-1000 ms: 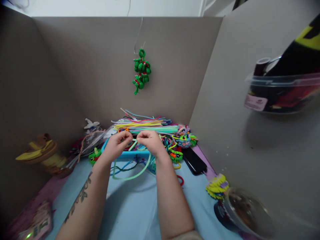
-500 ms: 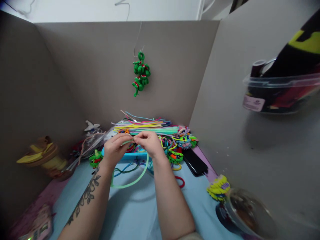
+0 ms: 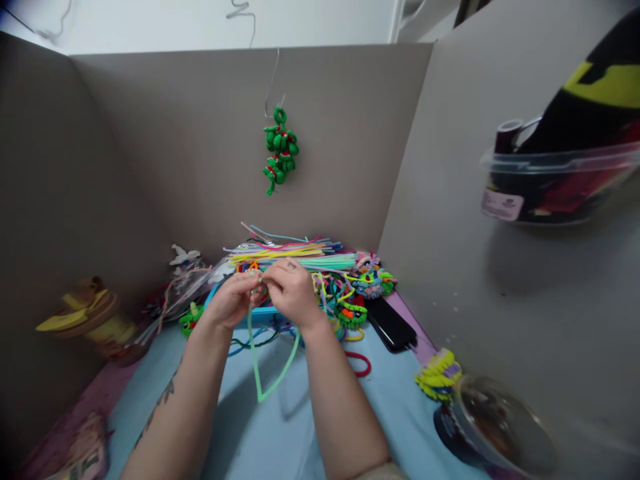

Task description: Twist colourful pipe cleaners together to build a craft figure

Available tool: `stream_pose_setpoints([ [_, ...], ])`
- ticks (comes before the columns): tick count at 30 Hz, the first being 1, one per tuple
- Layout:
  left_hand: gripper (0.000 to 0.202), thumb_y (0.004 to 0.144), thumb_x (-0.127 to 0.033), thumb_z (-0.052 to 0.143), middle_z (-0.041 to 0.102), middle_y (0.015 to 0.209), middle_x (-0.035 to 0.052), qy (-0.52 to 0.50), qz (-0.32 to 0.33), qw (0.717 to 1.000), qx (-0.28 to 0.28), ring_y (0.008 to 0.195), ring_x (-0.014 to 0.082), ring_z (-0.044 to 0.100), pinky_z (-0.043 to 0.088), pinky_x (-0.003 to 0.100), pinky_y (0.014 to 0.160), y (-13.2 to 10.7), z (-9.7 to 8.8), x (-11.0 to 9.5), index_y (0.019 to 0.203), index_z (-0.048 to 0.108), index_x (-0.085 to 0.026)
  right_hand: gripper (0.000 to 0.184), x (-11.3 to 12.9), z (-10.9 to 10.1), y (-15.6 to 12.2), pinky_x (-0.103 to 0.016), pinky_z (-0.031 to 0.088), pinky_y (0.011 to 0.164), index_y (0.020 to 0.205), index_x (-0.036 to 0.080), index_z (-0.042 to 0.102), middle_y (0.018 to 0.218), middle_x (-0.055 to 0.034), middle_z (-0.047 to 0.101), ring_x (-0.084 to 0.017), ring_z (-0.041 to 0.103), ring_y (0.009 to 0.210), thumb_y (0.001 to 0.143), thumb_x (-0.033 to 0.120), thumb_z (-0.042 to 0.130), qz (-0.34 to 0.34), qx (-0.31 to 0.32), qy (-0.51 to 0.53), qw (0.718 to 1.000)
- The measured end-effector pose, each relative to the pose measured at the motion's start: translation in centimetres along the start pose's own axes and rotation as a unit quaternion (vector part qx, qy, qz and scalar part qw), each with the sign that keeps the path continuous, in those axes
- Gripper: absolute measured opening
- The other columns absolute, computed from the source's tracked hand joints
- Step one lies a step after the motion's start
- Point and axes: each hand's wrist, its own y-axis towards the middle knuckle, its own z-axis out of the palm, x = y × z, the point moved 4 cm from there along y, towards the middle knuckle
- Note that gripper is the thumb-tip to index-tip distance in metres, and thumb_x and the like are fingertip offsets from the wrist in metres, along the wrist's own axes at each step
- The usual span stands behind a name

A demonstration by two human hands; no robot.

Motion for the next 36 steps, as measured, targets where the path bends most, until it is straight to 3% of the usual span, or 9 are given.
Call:
stream_pose_setpoints([
  [3,0.025,0.07,-0.033,0.067,0.054,0.064,-0.0032,0.06,0.093,0.99,-0.091,0.046,0.0068,0.047,0.038,0.02,0.045,-0.3,-0.6,-0.8,0.084,0.054,-0.016,0.015,-0.7,-0.2,0.1,-0.029,0.042,0.073,0.07,0.019,0.061,0.072,-0.0025,0.059,-0.017,0.054,0.076,0.079,0.013,0.051,0.048,-0.027,-0.013,0.998],
  [6,0.04,0.069,-0.026,0.07,0.061,0.097,0.0038,0.258,0.243,0.916,-0.186,0.063,0.01,0.058,0.048,0.025,0.06,-1.1,-0.8,-2.1,0.105,0.054,-0.021,0.014,-1.5,-0.5,0.1,-0.025,0.04,0.063,0.066,0.018,0.06,0.067,-0.0006,0.056,-0.015,0.052,0.067,0.077,0.015,0.052,0.114,-0.057,0.003,0.992],
  [11,0.015,0.083,-0.022,0.058,0.065,0.097,0.0059,0.534,0.404,0.721,-0.177,0.088,0.0171,0.061,0.048,0.029,0.079,-2.2,0.4,-2.7,0.095,0.066,-0.022,0.012,-1.9,-0.3,-0.1,-0.023,0.037,0.056,0.064,0.017,0.058,0.061,0.0021,0.053,-0.012,0.048,0.058,0.075,0.021,0.057,0.192,-0.038,0.072,0.978],
  [16,0.018,0.086,-0.022,0.053,0.068,0.087,0.0062,0.58,0.431,0.672,-0.163,0.082,0.0171,0.06,0.047,0.028,0.075,-2.4,0.6,-2.4,0.096,0.068,-0.021,0.011,-1.8,-0.3,0.0,-0.023,0.037,0.054,0.064,0.016,0.058,0.061,0.0022,0.052,-0.011,0.047,0.057,0.074,0.02,0.058,0.204,-0.009,0.108,0.973],
  [19,0.018,0.087,-0.021,0.05,0.065,0.084,0.0064,0.569,0.411,0.697,-0.145,0.08,0.0169,0.058,0.045,0.028,0.073,-2.3,0.7,-2.5,0.092,0.068,-0.02,0.011,-1.3,-0.9,0.3,-0.024,0.038,0.058,0.064,0.017,0.06,0.064,0.0007,0.055,-0.013,0.05,0.062,0.074,0.016,0.057,0.156,0.0,0.075,0.985],
  [24,0.019,0.087,-0.02,0.047,0.057,0.076,0.0034,0.46,0.33,0.817,-0.109,0.074,0.0144,0.052,0.041,0.026,0.068,-1.9,0.8,-2.8,0.077,0.063,-0.017,0.015,-0.6,-1.7,0.5,-0.028,0.041,0.069,0.067,0.019,0.063,0.069,-0.001,0.059,-0.016,0.054,0.071,0.076,0.009,0.055,0.05,0.019,0.022,0.998],
  [30,0.028,0.072,-0.036,0.062,0.039,0.052,-0.0052,0.153,0.043,0.987,-0.009,0.046,0.0071,0.033,0.025,0.021,0.046,-1.0,0.6,-1.2,0.057,0.05,-0.015,0.019,-0.3,-1.9,0.3,-0.031,0.042,0.072,0.07,0.02,0.064,0.07,-0.0013,0.06,-0.016,0.055,0.072,0.079,0.009,0.053,-0.002,0.017,0.036,0.999],
  [33,0.03,0.065,-0.038,0.069,0.04,0.05,-0.0058,0.028,-0.015,0.999,0.033,0.044,0.0057,0.032,0.023,0.02,0.044,-1.1,0.9,-0.8,0.058,0.051,-0.015,0.015,-0.1,-2.0,0.3,-0.03,0.043,0.071,0.069,0.021,0.064,0.069,-0.0005,0.06,-0.015,0.055,0.071,0.079,0.011,0.056,0.008,-0.002,0.073,0.997],
  [36,0.021,0.07,-0.034,0.068,0.051,0.057,-0.0024,0.06,0.066,0.996,0.011,0.05,0.0078,0.043,0.033,0.02,0.049,-1.2,0.9,-1.4,0.068,0.061,-0.014,0.012,-0.3,-2.2,0.3,-0.028,0.043,0.065,0.068,0.02,0.062,0.068,0.0,0.058,-0.015,0.054,0.069,0.076,0.012,0.059,0.05,-0.031,0.098,0.993],
])
